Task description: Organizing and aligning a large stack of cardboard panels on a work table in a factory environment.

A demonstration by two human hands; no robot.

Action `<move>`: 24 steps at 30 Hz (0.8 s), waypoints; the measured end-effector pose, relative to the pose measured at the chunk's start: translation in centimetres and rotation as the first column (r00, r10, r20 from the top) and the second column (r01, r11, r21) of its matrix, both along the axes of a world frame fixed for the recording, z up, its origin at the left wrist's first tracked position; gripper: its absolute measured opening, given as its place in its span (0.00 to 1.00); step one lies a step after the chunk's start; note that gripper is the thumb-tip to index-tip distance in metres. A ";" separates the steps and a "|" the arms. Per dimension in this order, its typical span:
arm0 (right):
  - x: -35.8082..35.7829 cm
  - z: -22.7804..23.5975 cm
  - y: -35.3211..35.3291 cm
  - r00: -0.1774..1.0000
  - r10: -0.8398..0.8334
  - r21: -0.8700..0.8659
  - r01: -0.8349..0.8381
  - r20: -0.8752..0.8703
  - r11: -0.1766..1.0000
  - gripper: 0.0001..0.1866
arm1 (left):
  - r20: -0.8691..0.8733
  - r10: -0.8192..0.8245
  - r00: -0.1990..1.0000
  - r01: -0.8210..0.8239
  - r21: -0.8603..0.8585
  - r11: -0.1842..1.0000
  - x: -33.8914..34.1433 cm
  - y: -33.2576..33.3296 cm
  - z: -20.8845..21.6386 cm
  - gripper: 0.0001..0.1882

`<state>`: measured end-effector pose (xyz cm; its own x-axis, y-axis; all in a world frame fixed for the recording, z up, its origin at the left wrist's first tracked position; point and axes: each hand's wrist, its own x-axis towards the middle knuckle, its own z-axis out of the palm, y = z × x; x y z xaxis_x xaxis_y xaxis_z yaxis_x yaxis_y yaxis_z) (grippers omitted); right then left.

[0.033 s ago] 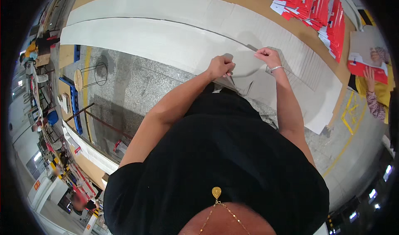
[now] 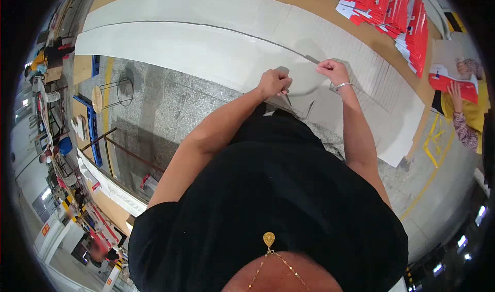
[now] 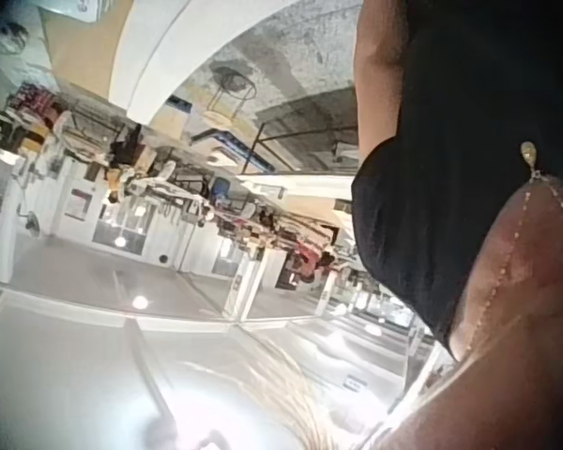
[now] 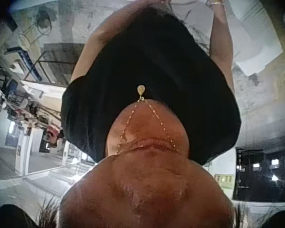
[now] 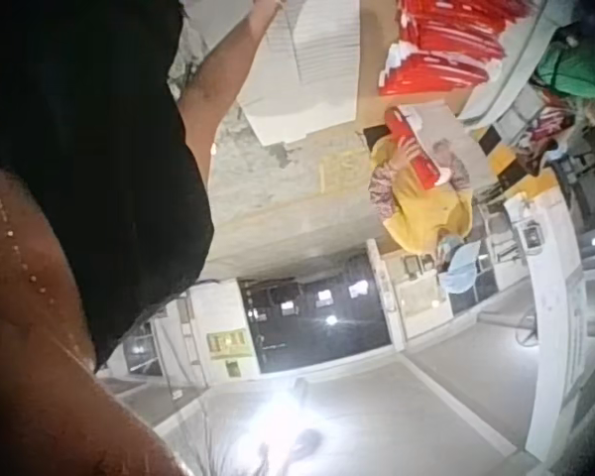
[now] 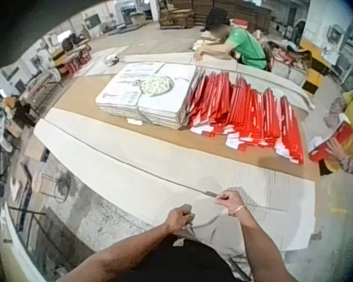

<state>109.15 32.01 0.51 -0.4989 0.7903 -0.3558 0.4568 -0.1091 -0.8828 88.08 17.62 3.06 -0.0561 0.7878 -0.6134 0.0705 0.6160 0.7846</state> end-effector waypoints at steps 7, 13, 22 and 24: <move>0.0 -0.3 -0.2 0.959 0.029 0.134 -0.070 0.282 0.989 0.18 | -0.079 0.053 0.995 -0.058 -0.066 0.996 0.3 0.0 -0.2 0.16; -0.3 -0.6 -0.8 0.940 -0.076 0.193 0.011 0.333 0.981 0.18 | -0.699 -0.182 0.692 0.384 0.142 0.912 0.7 -1.9 2.5 0.23; -1.5 -0.1 -1.0 0.921 -0.081 0.255 -0.020 0.382 0.967 0.18 | -0.829 -0.186 0.528 0.687 0.288 0.667 -1.2 -5.7 2.8 0.24; -1.4 0.2 -0.9 0.916 -0.060 0.271 -0.055 0.398 0.961 0.18 | -0.841 -0.193 0.506 0.688 0.258 0.678 -0.9 -5.6 2.5 0.22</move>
<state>107.70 31.07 0.70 -0.3587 0.8852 -0.2962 0.7760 0.1064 -0.6217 87.22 12.05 5.54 0.1951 0.9799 -0.0413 0.8676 -0.1528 0.4732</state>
